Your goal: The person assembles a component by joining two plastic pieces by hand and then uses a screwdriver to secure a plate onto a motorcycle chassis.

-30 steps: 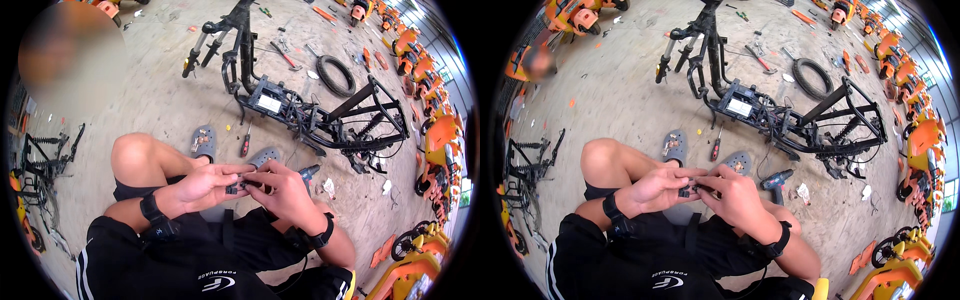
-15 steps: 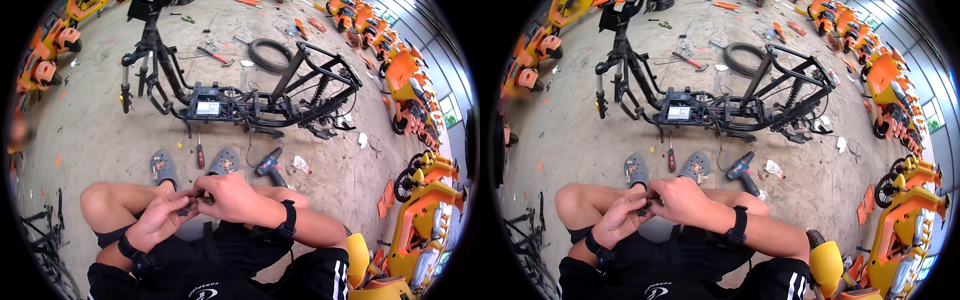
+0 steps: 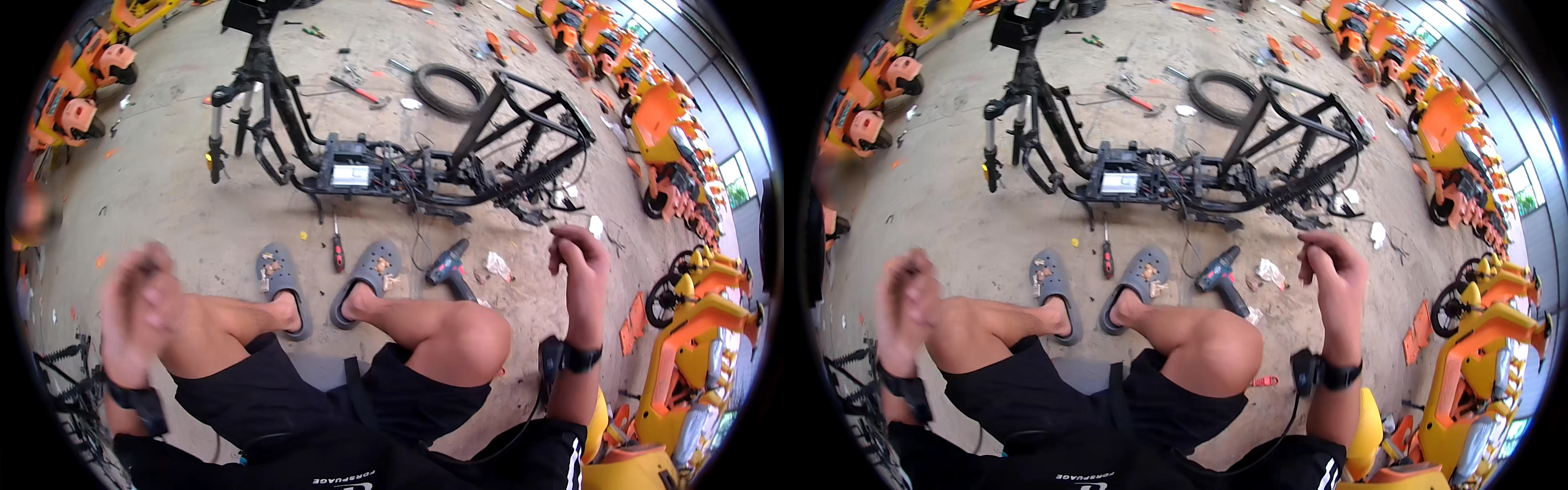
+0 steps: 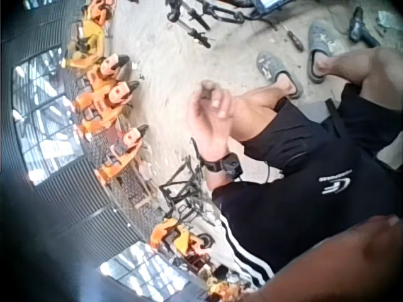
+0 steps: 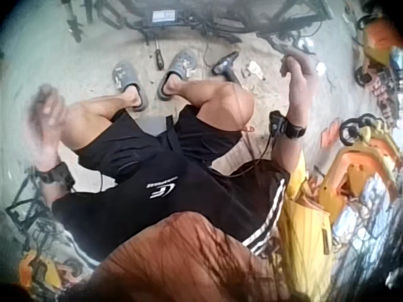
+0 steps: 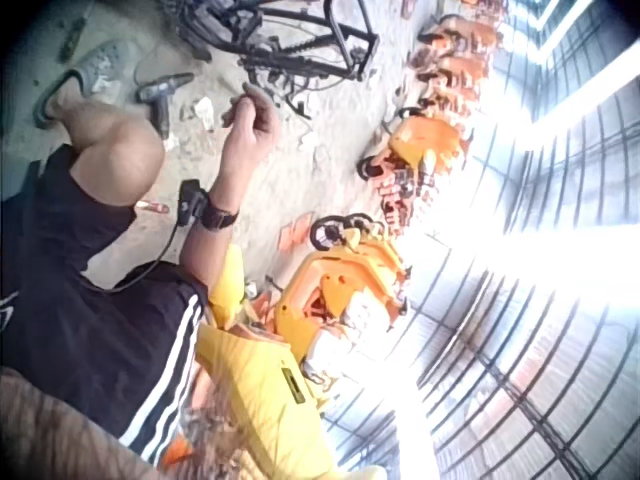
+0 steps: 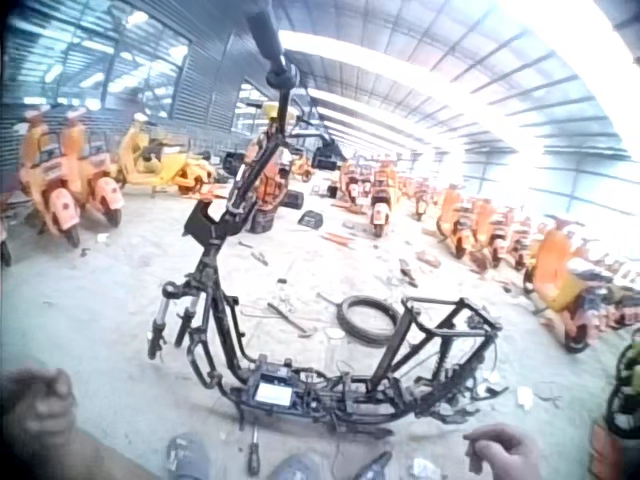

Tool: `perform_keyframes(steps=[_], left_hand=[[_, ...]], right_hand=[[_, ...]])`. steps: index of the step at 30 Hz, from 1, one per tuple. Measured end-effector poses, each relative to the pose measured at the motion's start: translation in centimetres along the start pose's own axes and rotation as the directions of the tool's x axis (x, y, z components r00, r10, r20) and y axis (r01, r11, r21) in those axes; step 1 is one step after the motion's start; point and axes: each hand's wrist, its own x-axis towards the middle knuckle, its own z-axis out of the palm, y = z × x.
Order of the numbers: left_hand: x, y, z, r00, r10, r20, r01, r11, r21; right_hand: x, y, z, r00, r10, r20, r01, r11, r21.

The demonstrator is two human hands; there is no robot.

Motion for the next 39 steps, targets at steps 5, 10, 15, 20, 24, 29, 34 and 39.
perform_keyframes(steps=[5, 10, 15, 20, 24, 29, 34, 39], left_hand=[[5.4, 7.9, -7.5, 0.972, 0.236, -0.004, -0.21, 0.873, 0.44], [11.3, 7.9, -12.8, 0.958, 0.1, -0.268, 0.124, 0.7, 0.703], [20.5, 0.7, -13.4, 0.939, -0.217, -0.267, 0.342, 0.499, 0.796], [29.5, -6.5, -10.7, 0.831, -0.472, -0.294, 0.472, 0.32, 0.821], [32.0, -8.5, -8.8, 0.763, -0.591, -0.261, 0.532, 0.346, 0.773], [33.5, -9.2, -4.4, 0.706, -0.704, -0.074, 0.641, 0.592, 0.488], [35.7, -9.5, -0.7, 0.668, -0.696, 0.264, 0.639, 0.718, 0.278], [33.7, -10.4, 0.2, 0.678, -0.665, 0.312, 0.58, 0.746, 0.329]], right_hand=[[0.3, 19.0, -4.0, 0.985, 0.173, 0.012, -0.131, 0.788, -0.601], [-7.8, 31.8, 2.9, 0.933, 0.36, 0.026, -0.239, 0.67, -0.703], [-10.3, 32.7, 8.5, 0.773, 0.552, 0.314, -0.227, 0.702, -0.675], [-10.1, 33.6, 9.5, 0.561, 0.645, 0.519, -0.233, 0.725, -0.649], [-11.7, 33.5, 8.8, 0.383, 0.826, 0.413, -0.412, 0.554, -0.724], [-10.0, 31.5, 6.9, 0.358, 0.889, 0.285, -0.586, 0.452, -0.672], [2.1, 16.4, 12.4, 0.412, 0.554, 0.723, -0.277, 0.832, -0.48], [5.7, 8.0, 16.5, 0.285, 0.137, 0.949, 0.066, 0.985, -0.162]])
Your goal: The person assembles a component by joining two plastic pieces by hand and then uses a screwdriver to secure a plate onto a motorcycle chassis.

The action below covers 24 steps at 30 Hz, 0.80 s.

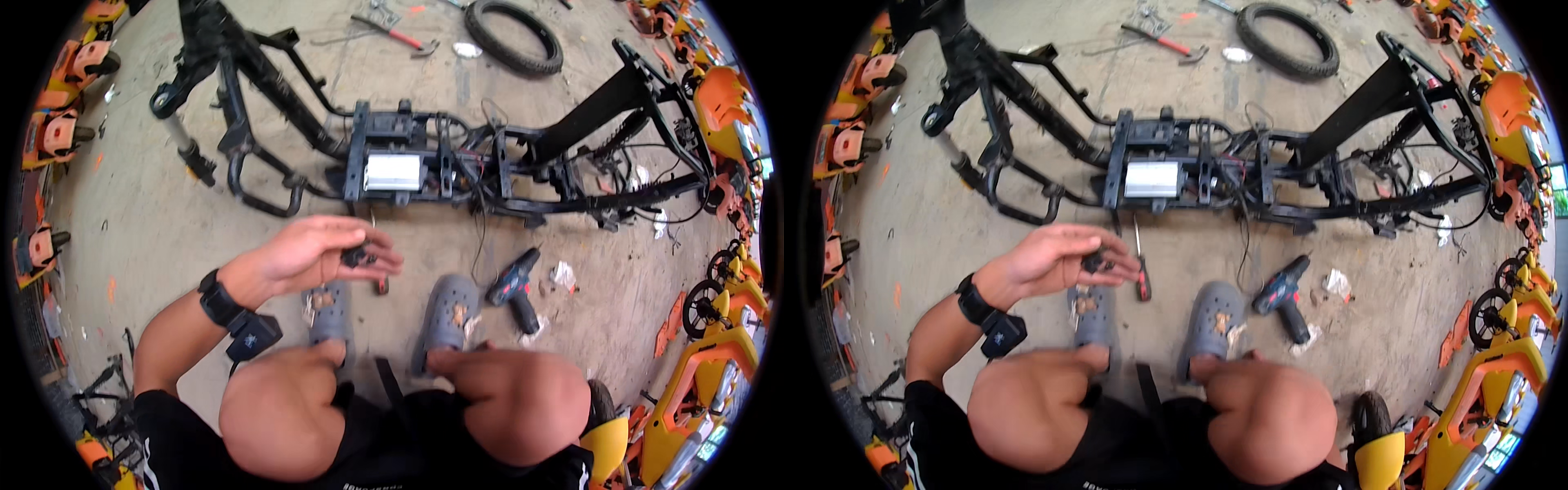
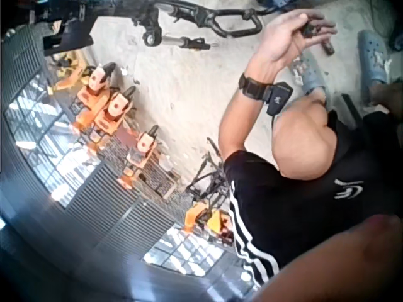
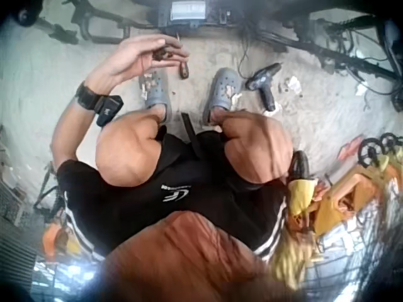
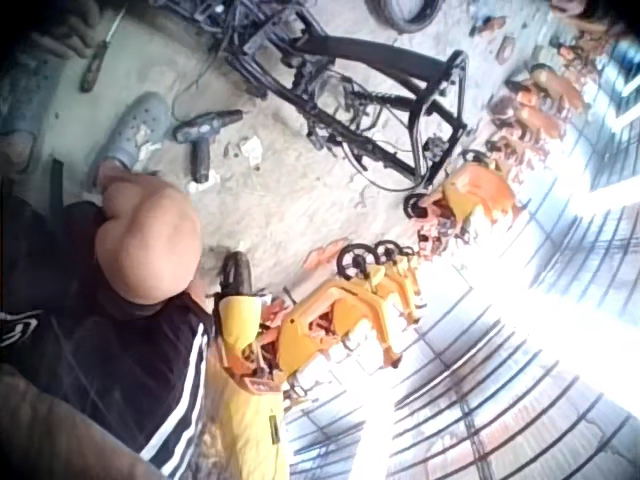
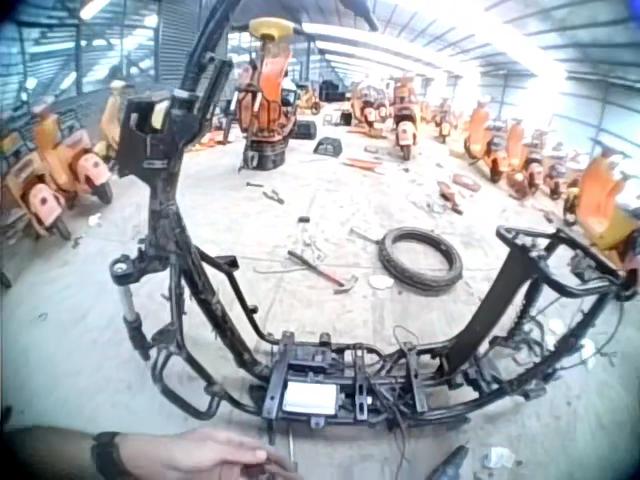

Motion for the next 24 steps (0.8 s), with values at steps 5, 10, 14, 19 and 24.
perform_keyframes(steps=[5, 10, 14, 19, 24], left_hand=[[-2.5, -0.5, 1.2, 0.998, -0.055, -0.001, 0.055, 0.998, 0.036], [-2.8, -1.1, 1.8, 1.0, -0.013, -0.002, 0.013, 0.99, 0.139], [-4.7, -1.7, 0.8, 0.987, 0.048, -0.156, 0.001, 0.954, 0.299], [-5.8, -3.9, -4.8, 0.918, 0.125, -0.377, 0.016, 0.937, 0.349], [-6.2, -7.7, -7.6, 0.92, 0.063, -0.387, 0.032, 0.972, 0.235]], right_hand=[[0.3, -2.8, 0.1, 0.994, -0.105, -0.023, 0.102, 0.99, -0.095], [-1.5, -4.3, 1.4, 0.967, -0.088, -0.241, 0.033, 0.975, -0.221], [-2.2, -5.3, 4.6, 0.829, -0.037, -0.558, -0.15, 0.947, -0.286], [-3.0, -5.3, 6.6, 0.718, -0.008, -0.696, -0.235, 0.939, -0.252], [-3.8, -5.3, 3.5, 0.931, -0.089, -0.355, -0.007, 0.966, -0.259]])
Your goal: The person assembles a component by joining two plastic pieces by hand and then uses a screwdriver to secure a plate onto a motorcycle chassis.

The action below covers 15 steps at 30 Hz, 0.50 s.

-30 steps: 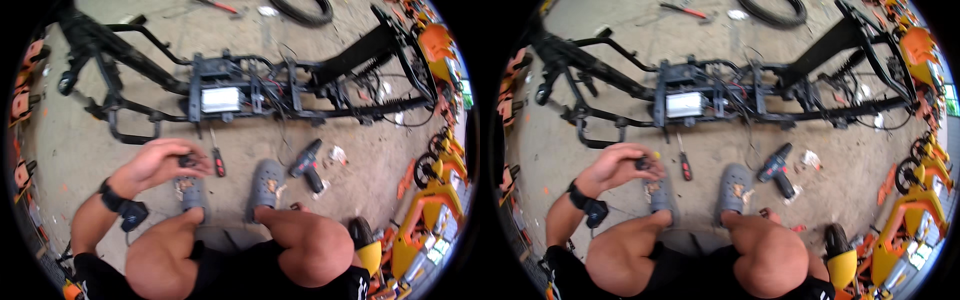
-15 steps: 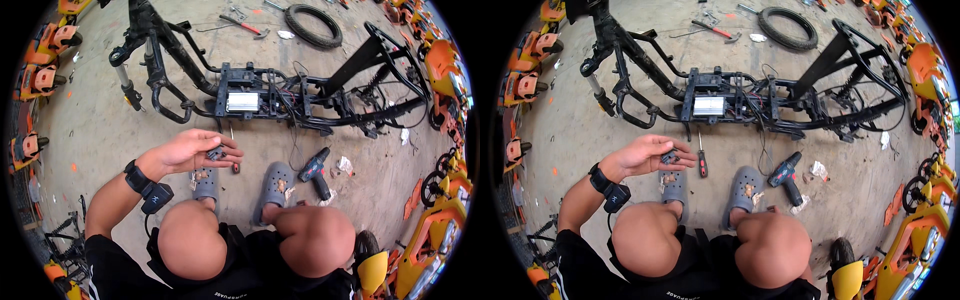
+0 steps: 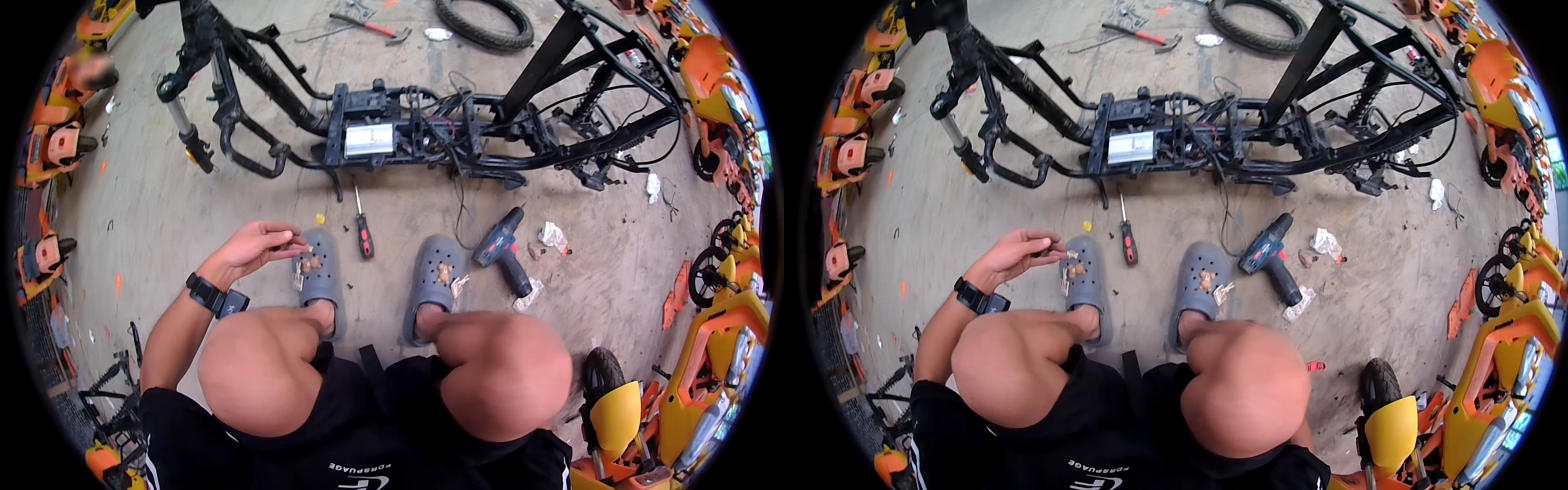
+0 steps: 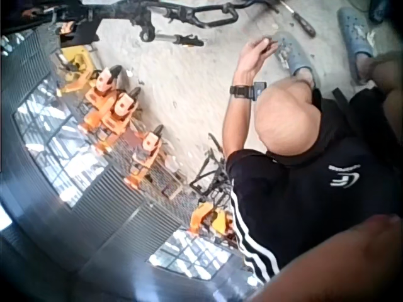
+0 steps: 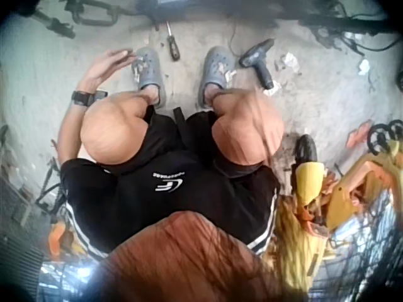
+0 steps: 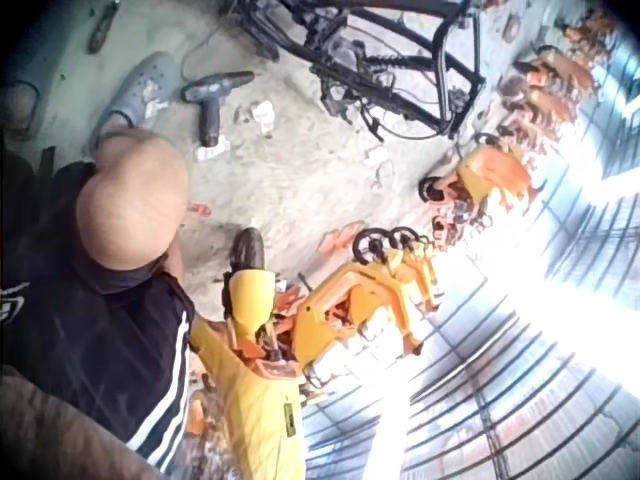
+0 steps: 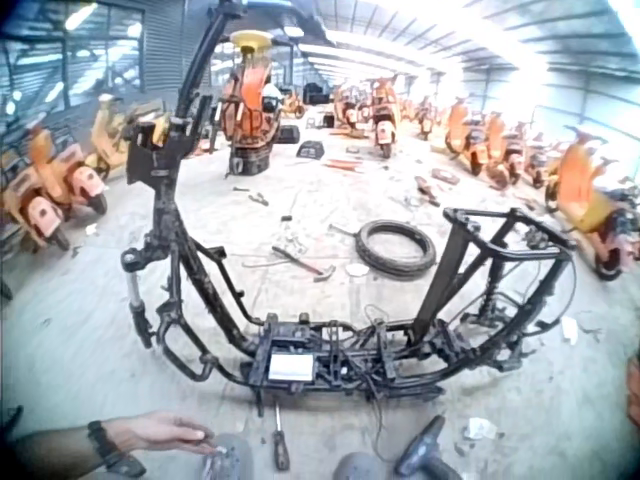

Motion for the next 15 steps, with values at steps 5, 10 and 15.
perform_keyframes(steps=[5, 10, 15], left_hand=[[2.6, -1.9, 0.0, 0.995, -0.052, 0.08, 0.043, 0.992, 0.117], [7.6, -2.0, 2.3, 0.974, -0.143, 0.178, 0.088, 0.954, 0.286], [12.2, -4.3, 3.3, 0.919, -0.248, 0.308, 0.09, 0.89, 0.448]], right_hand=[[1.3, -1.0, -1.3, 0.988, -0.02, 0.152, 0.03, 0.998, -0.061], [2.2, -3.2, 0.1, 0.985, 0.149, -0.09, -0.17, 0.932, -0.32], [2.9, -4.5, 0.2, 0.942, 0.225, -0.251, -0.304, 0.889, -0.342]])
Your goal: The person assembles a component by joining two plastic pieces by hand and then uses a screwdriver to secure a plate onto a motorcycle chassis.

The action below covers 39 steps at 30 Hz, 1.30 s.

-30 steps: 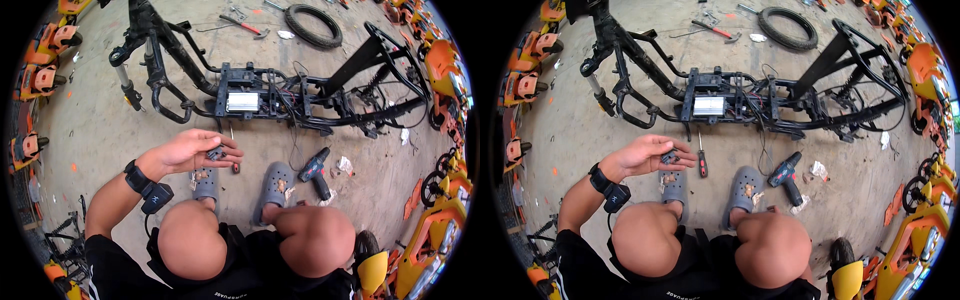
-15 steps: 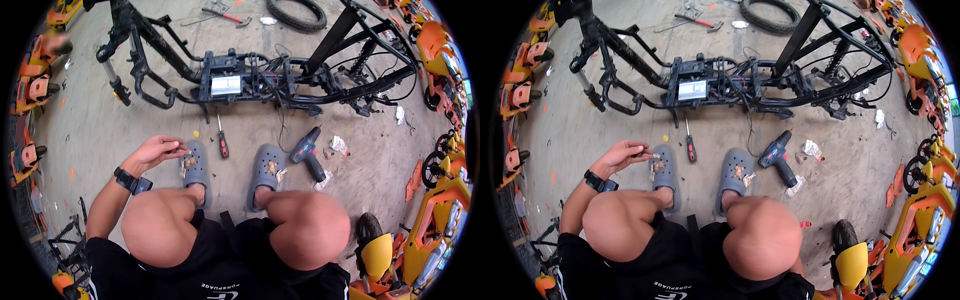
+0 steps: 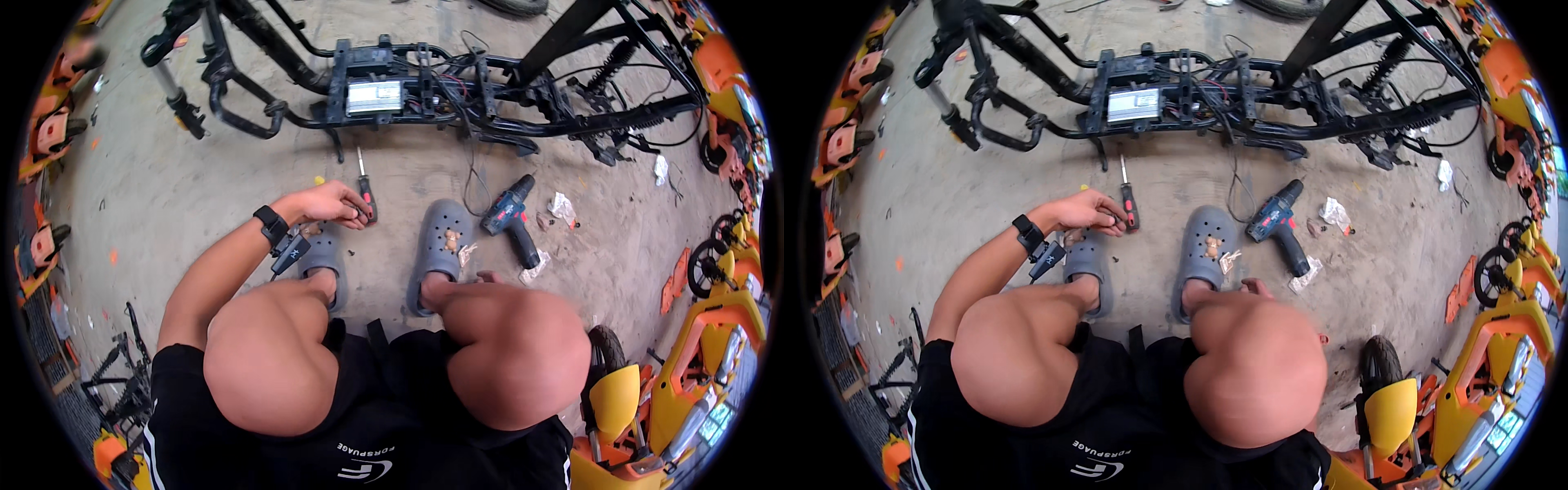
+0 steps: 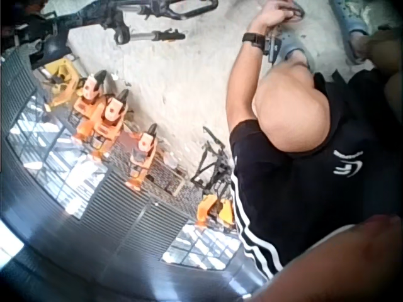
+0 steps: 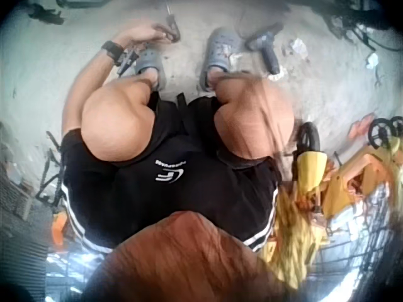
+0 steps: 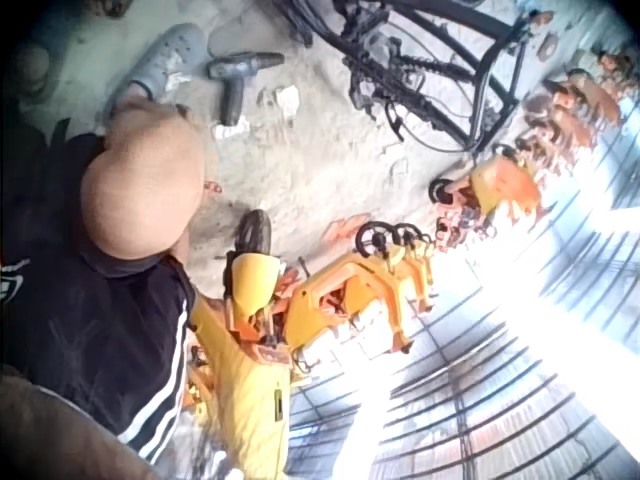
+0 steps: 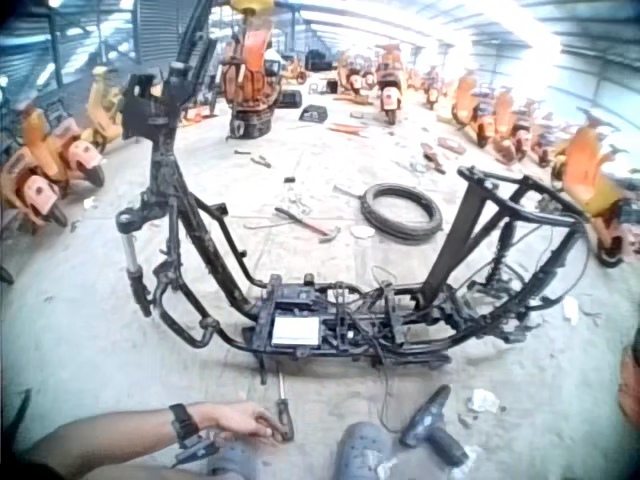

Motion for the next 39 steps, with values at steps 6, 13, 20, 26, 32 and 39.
perform_keyframes(steps=[6, 13, 20, 26, 32, 39], left_hand=[[6.2, -0.2, 1.3, 0.999, 0.017, 0.042, -0.027, 0.967, 0.253], [9.5, -1.9, 3.3, 0.982, 0.173, 0.082, -0.177, 0.654, 0.736], [8.1, -1.7, 2.5, 0.99, 0.114, 0.088, -0.144, 0.728, 0.67], [6.7, -2.8, 1.0, 0.991, 0.093, 0.1, -0.134, 0.8, 0.585], [5.3, -2.5, 1.8, 0.998, 0.046, 0.043, -0.057, 0.957, 0.284], [6.6, -2.4, 3.5, 1.0, 0.024, -0.002, -0.023, 0.968, 0.248]], right_hand=[[-0.2, 9.7, 10.8, 0.93, 0.361, -0.07, -0.278, 0.816, 0.507], [2.4, 21.8, 25.0, 0.948, 0.294, 0.122, -0.297, 0.675, 0.676], [7.4, 21.3, 26.5, 0.964, 0.099, 0.247, -0.211, 0.852, 0.479], [8.0, 21.7, 26.5, 0.931, 0.116, 0.347, -0.287, 0.819, 0.497], [8.4, 20.8, 26.2, 0.923, 0.095, 0.374, -0.268, 0.855, 0.445], [8.2, 21.9, 27.3, 0.939, 0.129, 0.319, -0.295, 0.778, 0.555]])
